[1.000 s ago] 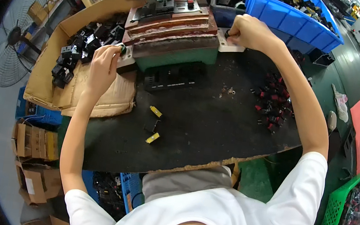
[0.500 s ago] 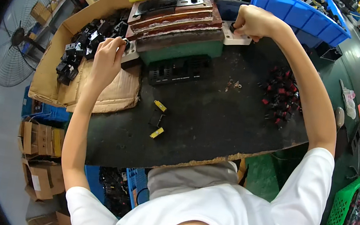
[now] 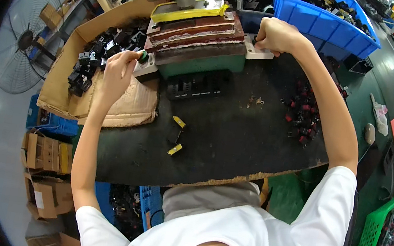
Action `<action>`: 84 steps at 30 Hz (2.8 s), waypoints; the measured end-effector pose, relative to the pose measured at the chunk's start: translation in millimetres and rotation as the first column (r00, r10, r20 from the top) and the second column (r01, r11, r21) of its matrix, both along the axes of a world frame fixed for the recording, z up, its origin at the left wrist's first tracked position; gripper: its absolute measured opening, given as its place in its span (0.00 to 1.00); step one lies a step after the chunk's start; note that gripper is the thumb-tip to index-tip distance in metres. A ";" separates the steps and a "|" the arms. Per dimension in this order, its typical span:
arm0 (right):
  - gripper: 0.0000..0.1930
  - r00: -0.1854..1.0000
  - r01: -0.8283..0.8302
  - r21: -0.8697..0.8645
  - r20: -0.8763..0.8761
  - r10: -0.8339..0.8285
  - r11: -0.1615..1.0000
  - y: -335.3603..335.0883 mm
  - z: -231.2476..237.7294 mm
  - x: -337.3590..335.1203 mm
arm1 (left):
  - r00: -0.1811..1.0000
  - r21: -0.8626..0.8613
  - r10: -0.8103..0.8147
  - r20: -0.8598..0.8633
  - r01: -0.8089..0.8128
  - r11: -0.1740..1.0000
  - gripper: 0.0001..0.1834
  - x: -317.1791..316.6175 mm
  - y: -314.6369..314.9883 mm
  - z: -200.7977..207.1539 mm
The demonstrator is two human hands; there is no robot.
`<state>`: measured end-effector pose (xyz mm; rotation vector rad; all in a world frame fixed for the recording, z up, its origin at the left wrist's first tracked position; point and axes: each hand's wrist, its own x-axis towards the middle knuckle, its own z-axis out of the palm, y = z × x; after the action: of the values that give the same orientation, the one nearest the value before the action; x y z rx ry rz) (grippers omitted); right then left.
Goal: Assembling electronic components by hand and using a press machine at a factory workbench.
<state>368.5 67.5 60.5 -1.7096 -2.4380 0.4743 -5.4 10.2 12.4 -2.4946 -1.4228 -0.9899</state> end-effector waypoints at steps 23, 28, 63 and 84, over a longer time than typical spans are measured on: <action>0.27 0.908 -0.334 0.666 0.038 0.416 0.667 43.3 -9.4 -109.8 | 0.851 -0.164 -0.126 0.509 0.239 0.957 0.06 47.0 -56.2 -6.4; 0.23 0.888 -0.414 0.659 0.139 0.439 0.628 48.7 -4.7 -113.0 | 0.769 -0.166 -0.077 0.635 0.233 0.958 0.06 39.4 -51.9 -15.3; 0.19 0.852 -0.148 0.705 -0.266 0.451 0.694 -145.2 -30.0 -98.0 | 0.879 -0.121 -0.432 0.201 0.460 0.880 0.08 59.6 -84.9 -11.7; 0.21 0.669 -0.023 0.610 -0.580 0.465 0.792 -120.6 -37.4 -83.2 | 0.910 -0.119 -0.359 0.205 0.387 0.914 0.13 17.7 -63.2 -8.0</action>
<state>285.3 -53.1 23.1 -0.7201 -1.9311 0.3067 12.3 -53.0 4.4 -2.9376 -1.1185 -1.2381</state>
